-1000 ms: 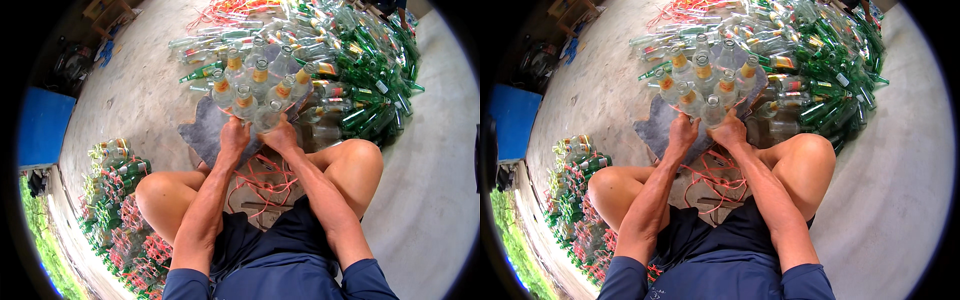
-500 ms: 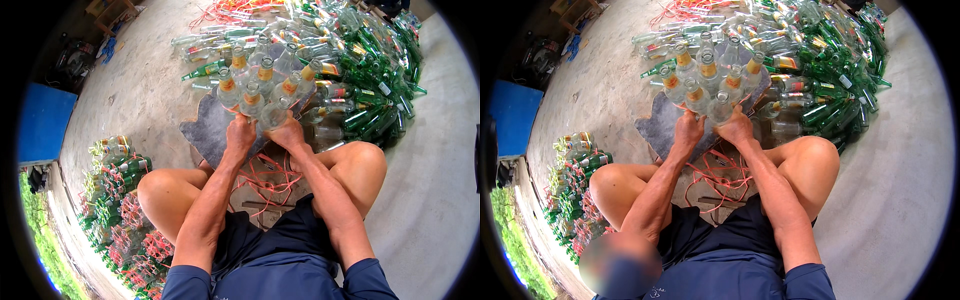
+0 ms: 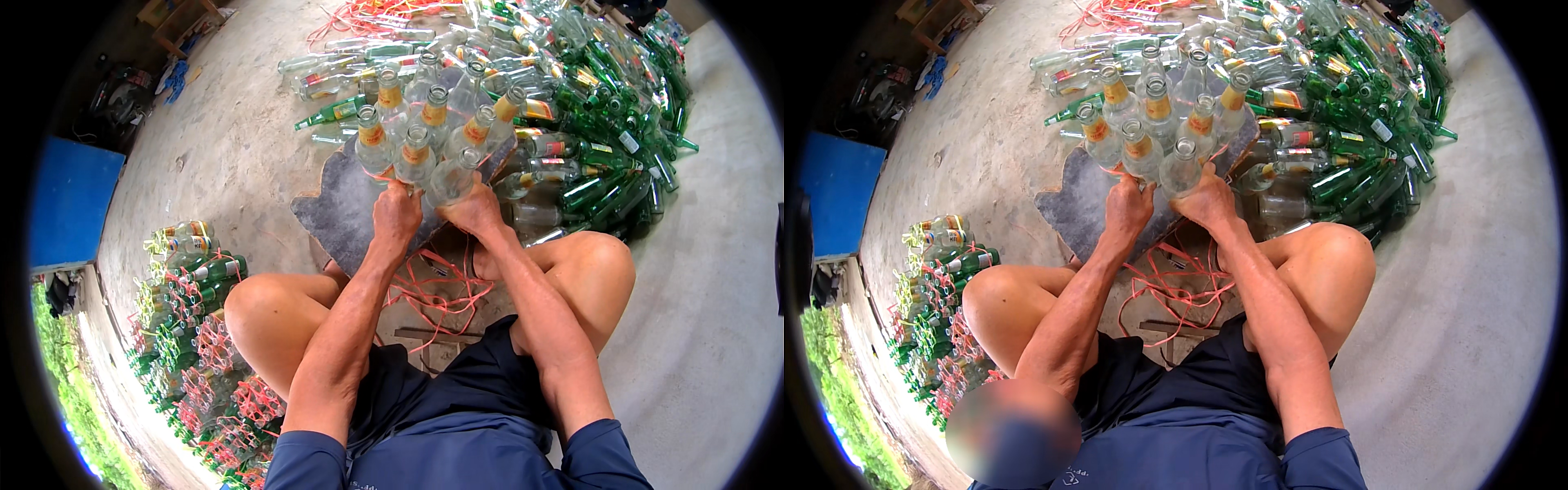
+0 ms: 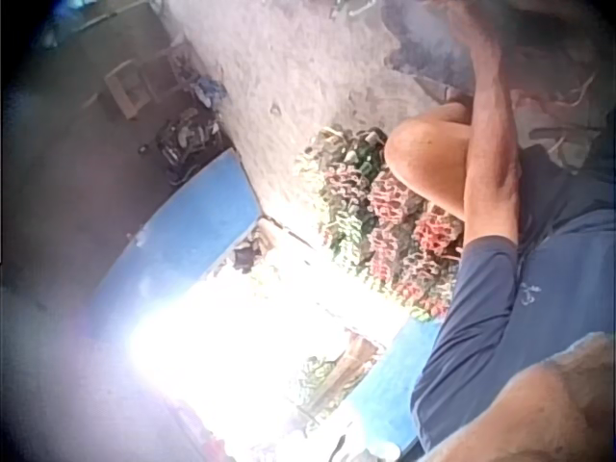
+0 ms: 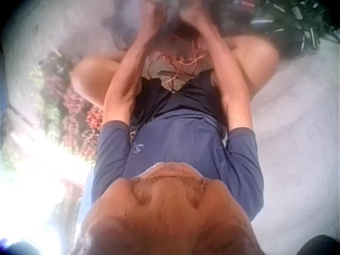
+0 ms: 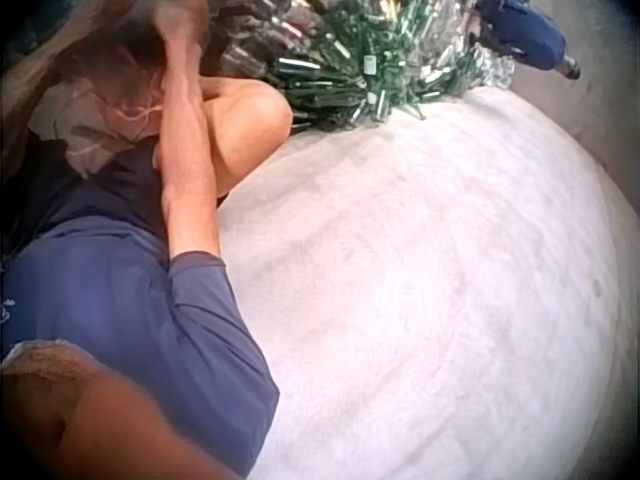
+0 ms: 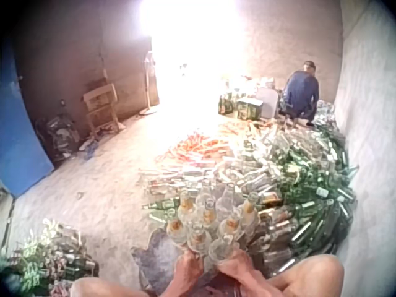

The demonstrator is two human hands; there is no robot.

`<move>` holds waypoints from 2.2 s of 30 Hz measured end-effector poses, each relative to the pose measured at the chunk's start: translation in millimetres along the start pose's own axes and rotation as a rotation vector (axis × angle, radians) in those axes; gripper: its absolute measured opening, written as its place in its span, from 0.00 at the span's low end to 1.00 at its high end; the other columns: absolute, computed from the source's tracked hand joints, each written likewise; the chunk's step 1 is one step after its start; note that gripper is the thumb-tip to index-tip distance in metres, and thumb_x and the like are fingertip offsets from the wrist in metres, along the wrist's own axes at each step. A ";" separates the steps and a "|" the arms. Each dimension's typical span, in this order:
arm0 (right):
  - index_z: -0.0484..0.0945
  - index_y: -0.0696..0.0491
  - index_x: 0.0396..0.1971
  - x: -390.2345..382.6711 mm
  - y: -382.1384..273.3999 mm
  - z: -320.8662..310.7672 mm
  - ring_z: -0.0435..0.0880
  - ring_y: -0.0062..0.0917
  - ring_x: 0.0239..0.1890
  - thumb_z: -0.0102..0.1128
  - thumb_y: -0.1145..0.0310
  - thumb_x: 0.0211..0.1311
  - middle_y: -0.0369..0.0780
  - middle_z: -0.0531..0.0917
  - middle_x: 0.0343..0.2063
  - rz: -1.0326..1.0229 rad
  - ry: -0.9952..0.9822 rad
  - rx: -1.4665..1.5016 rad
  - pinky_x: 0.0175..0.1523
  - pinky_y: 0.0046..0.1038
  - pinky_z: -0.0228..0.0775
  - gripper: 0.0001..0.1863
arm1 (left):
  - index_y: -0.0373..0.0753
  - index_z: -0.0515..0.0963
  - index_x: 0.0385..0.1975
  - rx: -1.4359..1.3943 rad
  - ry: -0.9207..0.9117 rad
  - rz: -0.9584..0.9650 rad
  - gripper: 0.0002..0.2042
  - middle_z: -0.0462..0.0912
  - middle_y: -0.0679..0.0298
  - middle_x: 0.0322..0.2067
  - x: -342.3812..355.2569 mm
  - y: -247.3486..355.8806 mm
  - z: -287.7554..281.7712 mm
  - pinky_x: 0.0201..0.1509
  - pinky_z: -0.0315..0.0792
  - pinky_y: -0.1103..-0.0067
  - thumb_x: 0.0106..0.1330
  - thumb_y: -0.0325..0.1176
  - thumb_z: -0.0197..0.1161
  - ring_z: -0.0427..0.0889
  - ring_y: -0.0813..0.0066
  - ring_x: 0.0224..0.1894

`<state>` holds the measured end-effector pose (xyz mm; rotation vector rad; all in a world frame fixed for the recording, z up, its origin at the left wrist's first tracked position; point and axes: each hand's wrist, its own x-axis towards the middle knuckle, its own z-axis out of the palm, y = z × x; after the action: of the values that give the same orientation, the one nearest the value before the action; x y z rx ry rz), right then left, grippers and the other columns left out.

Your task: The person sits on the floor and uses a pink plastic strap to bundle a group of empty glass bottles together. They thread the strap through the necks of the bottles, pull it tight, and tie a knot to secure the bundle.

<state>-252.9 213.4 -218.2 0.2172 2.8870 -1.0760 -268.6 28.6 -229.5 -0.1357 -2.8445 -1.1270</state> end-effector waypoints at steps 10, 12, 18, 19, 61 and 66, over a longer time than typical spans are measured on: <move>0.70 0.63 0.56 -4.2 -5.2 1.2 0.85 0.55 0.53 0.76 0.50 0.47 0.60 0.85 0.45 0.012 0.009 0.002 0.57 0.46 0.78 0.43 | 0.25 0.74 0.40 -0.038 0.032 -0.012 0.18 0.84 0.35 0.30 -4.9 -5.5 6.0 0.39 0.78 0.50 0.68 0.38 0.68 0.85 0.32 0.37; 0.70 0.64 0.55 -5.7 -2.4 3.5 0.85 0.55 0.53 0.77 0.50 0.46 0.60 0.85 0.45 0.038 -0.004 0.033 0.57 0.46 0.78 0.43 | 0.25 0.74 0.38 -0.072 0.038 -0.012 0.19 0.84 0.34 0.30 -6.8 -5.7 6.2 0.39 0.78 0.49 0.69 0.40 0.67 0.85 0.31 0.37; 0.70 0.67 0.53 2.1 27.1 24.5 0.85 0.56 0.52 0.78 0.57 0.47 0.60 0.85 0.45 -0.003 0.003 0.180 0.57 0.45 0.77 0.39 | 0.25 0.74 0.40 -0.199 0.019 -0.067 0.15 0.84 0.37 0.32 -7.2 -1.9 4.5 0.39 0.76 0.54 0.70 0.34 0.64 0.84 0.33 0.40; 0.70 0.67 0.52 2.0 31.4 26.0 0.85 0.55 0.52 0.77 0.58 0.47 0.60 0.85 0.45 -0.009 0.012 0.201 0.57 0.45 0.77 0.38 | 0.25 0.75 0.39 -0.222 0.027 -0.076 0.14 0.84 0.37 0.32 -7.6 -1.3 4.9 0.40 0.76 0.54 0.70 0.35 0.63 0.84 0.33 0.41; 0.79 0.56 0.40 -55.0 -7.5 9.2 0.78 0.21 0.24 0.45 0.65 0.75 0.39 0.83 0.29 0.580 -0.094 0.972 0.26 0.26 0.74 0.14 | 0.28 0.76 0.41 -0.920 -0.252 -0.774 0.19 0.80 0.57 0.29 -45.8 -6.5 -54.3 0.32 0.87 0.64 0.79 0.42 0.50 0.81 0.67 0.24; 0.81 0.53 0.38 -62.6 -5.4 21.9 0.80 0.21 0.25 0.47 0.65 0.74 0.36 0.82 0.28 0.594 -0.103 1.068 0.29 0.26 0.76 0.13 | 0.28 0.76 0.41 -1.013 -0.281 -0.744 0.20 0.83 0.52 0.33 -64.5 0.5 -48.6 0.36 0.87 0.62 0.79 0.44 0.52 0.84 0.63 0.27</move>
<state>-191.8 187.9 -225.1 0.9138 1.6537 -2.1790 -202.4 -7.8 -200.7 0.8198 -2.1979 -2.7615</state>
